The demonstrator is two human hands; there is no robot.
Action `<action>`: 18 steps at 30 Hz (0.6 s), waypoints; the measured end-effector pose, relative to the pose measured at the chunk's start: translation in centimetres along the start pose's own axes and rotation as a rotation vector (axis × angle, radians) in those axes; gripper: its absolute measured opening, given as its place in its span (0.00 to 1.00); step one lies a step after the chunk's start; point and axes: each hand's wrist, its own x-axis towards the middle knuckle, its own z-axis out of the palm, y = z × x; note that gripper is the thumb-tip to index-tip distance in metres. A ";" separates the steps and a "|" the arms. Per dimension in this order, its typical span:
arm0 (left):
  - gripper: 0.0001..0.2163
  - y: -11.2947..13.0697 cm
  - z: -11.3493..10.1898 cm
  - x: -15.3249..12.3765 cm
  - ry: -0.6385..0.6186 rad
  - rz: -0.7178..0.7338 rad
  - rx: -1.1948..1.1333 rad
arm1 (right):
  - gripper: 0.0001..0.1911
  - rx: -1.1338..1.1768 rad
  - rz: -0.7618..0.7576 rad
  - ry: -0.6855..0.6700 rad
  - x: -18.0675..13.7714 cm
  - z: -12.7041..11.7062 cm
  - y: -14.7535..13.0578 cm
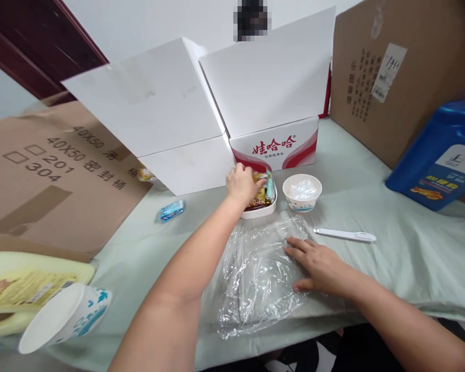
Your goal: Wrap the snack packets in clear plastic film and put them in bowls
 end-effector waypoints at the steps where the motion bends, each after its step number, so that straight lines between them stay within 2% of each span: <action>1: 0.16 0.3 0.6 -0.1 -0.025 0.001 -0.066 | 0.40 0.008 -0.004 0.006 0.0 -0.1 0.0; 4: 0.17 0.1 1.1 -1.0 -0.021 0.037 -0.279 | 0.38 0.035 -0.020 0.021 -0.2 -0.1 0.1; 6: 0.14 -0.7 0.3 -2.3 0.034 0.098 -0.371 | 0.37 0.040 -0.031 0.027 -0.3 -0.2 0.1; 8: 0.10 -1.4 -0.7 -4.4 0.036 0.171 -0.426 | 0.37 0.032 -0.040 0.030 -0.4 -0.2 -0.1; 10: 0.08 -1.8 -1.4 -7.2 -0.064 0.247 -0.458 | 0.37 0.011 -0.048 0.024 -0.5 -0.3 -0.3; 14: 0.08 -3.3 -1.5 -13.0 -0.473 0.370 -0.371 | 0.40 -0.029 -0.045 0.017 -0.7 -0.2 -0.4; 16: 0.13 -4.9 -1.1 -14.8 -0.505 0.321 -0.213 | 0.42 -0.043 -0.040 0.015 -0.8 0.0 -0.3; 18: 0.14 -6.9 -0.9 -15.7 -0.415 0.176 -0.052 | 0.43 -0.063 -0.041 0.013 -0.8 0.2 -0.2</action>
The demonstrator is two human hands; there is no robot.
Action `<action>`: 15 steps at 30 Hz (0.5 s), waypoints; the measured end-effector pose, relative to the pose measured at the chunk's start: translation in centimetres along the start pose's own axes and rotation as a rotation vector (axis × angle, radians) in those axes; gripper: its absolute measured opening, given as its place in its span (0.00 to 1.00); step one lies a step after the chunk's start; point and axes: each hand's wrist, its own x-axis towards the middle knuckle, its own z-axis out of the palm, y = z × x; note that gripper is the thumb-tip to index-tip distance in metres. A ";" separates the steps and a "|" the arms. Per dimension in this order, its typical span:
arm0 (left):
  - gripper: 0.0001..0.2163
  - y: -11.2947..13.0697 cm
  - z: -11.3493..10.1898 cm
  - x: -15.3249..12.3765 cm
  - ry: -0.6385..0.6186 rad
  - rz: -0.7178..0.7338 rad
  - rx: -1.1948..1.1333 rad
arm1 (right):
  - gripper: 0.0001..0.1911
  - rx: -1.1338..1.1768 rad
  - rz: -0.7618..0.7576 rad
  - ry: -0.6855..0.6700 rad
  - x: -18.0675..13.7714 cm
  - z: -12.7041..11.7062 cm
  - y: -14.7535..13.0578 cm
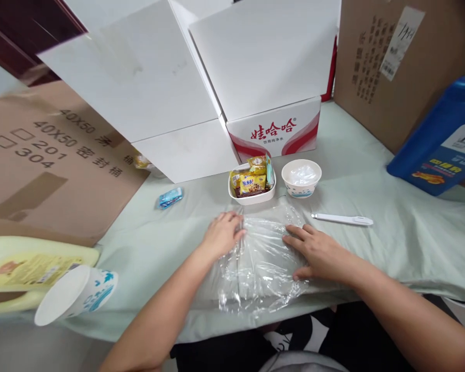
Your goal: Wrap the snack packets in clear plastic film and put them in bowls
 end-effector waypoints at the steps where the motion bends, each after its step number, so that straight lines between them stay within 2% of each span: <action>1: 0.13 -0.9 0.0 -0.4 0.052 -0.076 0.040 | 0.44 -0.010 -0.001 0.002 0.0 0.1 0.0; 3: 0.11 -2.0 -0.7 -1.5 0.182 -0.143 0.028 | 0.43 -0.033 -0.002 0.018 0.1 0.3 0.1; 5: 0.10 -2.0 -1.9 -3.0 0.269 -0.086 -0.134 | 0.41 -0.055 -0.004 0.038 0.2 0.4 0.1; 6: 0.11 -1.6 -2.6 -3.9 0.247 -0.022 -0.264 | 0.40 -0.063 -0.005 0.045 0.2 0.3 0.1; 7: 0.12 -1.1 -3.3 -4.9 0.143 0.068 -0.410 | 0.39 -0.067 -0.006 0.049 0.2 0.2 0.1; 8: 0.15 -0.5 -3.9 -5.9 -0.022 0.185 -0.531 | 0.38 -0.062 -0.006 0.050 0.2 0.0 0.2; 10: 0.25 0.6 -4.5 -7.7 -0.320 0.332 -0.604 | 0.40 -0.023 -0.023 0.042 -0.1 -0.6 0.5; 11: 0.27 0.9 -4.5 -8.5 -0.412 0.353 -0.584 | 0.41 0.009 -0.043 0.031 -0.3 -0.9 0.7; 12: 0.26 1.1 -4.4 -9.1 -0.456 0.339 -0.551 | 0.42 0.043 -0.072 0.010 -0.5 -1.3 1.0; 14: 0.13 0.9 -3.8 -10.2 -0.455 0.268 -0.523 | 0.41 0.095 -0.139 -0.055 -1.1 -2.1 1.4; 15: 0.07 0.7 -3.5 -10.6 -0.440 0.235 -0.544 | 0.37 0.105 -0.164 -0.085 -1.3 -2.5 1.6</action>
